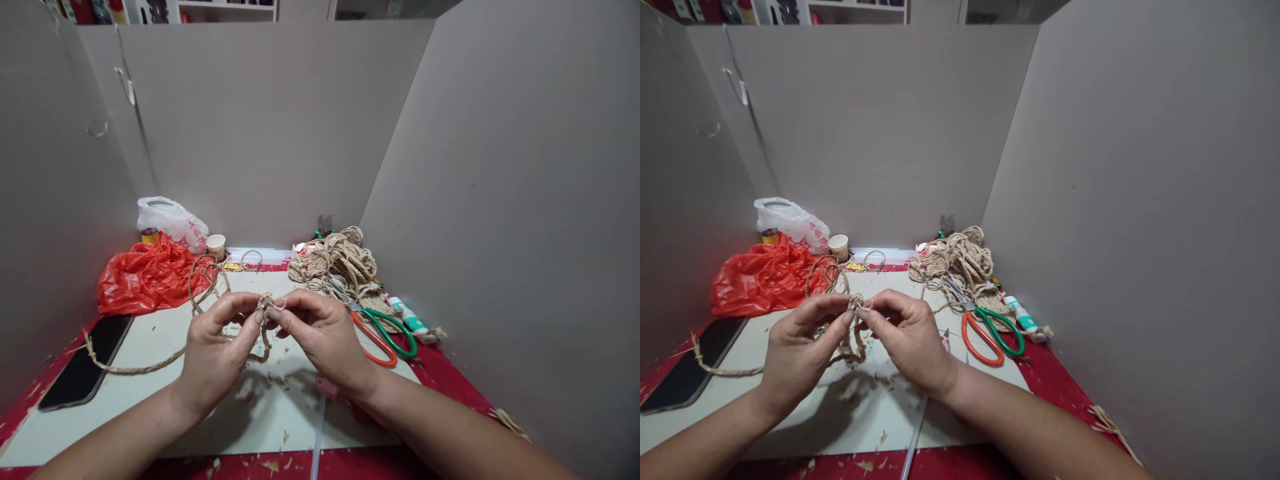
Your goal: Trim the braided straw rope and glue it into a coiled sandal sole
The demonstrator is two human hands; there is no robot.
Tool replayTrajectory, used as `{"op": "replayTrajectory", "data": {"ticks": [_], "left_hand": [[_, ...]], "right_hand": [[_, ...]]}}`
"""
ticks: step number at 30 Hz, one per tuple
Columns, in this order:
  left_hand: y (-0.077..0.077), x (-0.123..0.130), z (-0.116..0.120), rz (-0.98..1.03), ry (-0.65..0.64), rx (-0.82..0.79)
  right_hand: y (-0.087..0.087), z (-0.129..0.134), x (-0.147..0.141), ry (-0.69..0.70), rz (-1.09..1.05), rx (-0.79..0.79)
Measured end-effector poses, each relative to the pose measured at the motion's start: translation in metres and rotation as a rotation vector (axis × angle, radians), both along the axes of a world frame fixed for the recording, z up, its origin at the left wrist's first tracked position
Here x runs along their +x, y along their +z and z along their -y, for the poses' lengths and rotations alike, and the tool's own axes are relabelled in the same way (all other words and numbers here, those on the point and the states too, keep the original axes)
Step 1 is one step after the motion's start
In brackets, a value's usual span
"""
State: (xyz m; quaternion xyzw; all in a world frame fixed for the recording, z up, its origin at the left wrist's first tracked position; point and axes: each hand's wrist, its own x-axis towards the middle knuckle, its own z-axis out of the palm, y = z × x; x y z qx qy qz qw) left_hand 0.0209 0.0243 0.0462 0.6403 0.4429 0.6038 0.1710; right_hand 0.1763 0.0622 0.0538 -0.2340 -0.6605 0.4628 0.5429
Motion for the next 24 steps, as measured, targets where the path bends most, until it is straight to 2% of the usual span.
{"op": "replayTrajectory", "data": {"ticks": [12,19,24], "left_hand": [[0.009,-0.002,-0.002,0.125,-0.08,-0.198],[0.007,0.004,0.001,0.173,-0.106,-0.247],[0.005,0.004,-0.003,0.346,-0.196,-0.349]], "right_hand": [[0.004,-0.01,0.001,0.096,-0.016,-0.305],[0.002,-0.017,0.001,0.135,-0.022,-0.346],[0.0,-0.02,0.001,0.169,-0.029,-0.355]]}}
